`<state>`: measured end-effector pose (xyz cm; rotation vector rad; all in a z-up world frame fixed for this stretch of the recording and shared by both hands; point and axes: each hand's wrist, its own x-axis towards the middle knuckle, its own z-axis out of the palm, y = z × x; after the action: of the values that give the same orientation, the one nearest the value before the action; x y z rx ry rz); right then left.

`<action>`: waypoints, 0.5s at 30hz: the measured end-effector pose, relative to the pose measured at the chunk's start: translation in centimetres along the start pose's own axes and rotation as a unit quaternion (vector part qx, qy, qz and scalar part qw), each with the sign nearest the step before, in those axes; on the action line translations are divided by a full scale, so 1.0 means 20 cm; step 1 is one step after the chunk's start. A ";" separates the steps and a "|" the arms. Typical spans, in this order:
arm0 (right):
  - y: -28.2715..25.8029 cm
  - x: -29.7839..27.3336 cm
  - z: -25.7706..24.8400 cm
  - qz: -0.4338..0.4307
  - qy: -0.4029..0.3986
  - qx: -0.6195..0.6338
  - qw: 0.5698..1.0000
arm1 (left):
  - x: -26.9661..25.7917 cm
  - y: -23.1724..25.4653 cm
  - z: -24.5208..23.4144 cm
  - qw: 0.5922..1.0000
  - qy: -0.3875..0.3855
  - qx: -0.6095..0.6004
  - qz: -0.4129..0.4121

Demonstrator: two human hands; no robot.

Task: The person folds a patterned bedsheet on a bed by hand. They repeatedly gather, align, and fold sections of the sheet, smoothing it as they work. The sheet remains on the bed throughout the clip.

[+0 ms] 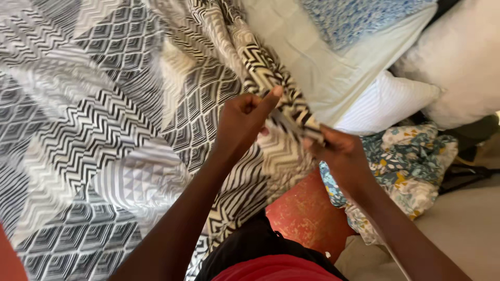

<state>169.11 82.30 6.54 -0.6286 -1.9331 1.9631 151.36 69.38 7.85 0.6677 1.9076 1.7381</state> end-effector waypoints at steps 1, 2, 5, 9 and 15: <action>-0.01 -0.02 -0.02 -0.013 -0.010 -0.078 0.997 | 0.06 0.00 0.04 0.997 -0.016 0.065 -0.033; -0.01 -0.04 -0.04 -0.017 -0.019 -0.078 0.997 | 0.12 -0.01 0.08 0.989 -0.033 0.130 -0.063; 0.02 -0.07 -0.06 0.000 -0.040 -0.048 0.998 | 0.28 -0.02 0.20 0.938 -0.172 0.300 0.000; 0.05 0.01 -0.10 0.075 -0.031 0.059 0.995 | 0.38 -0.06 0.25 0.966 -0.223 0.132 0.013; 0.17 0.35 -0.16 0.220 0.019 0.324 0.920 | 0.40 -0.02 0.28 0.961 -0.269 0.061 -0.004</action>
<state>164.99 88.53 2.53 -0.9373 -1.0429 2.6366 148.76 78.64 6.85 1.0530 1.6299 1.2642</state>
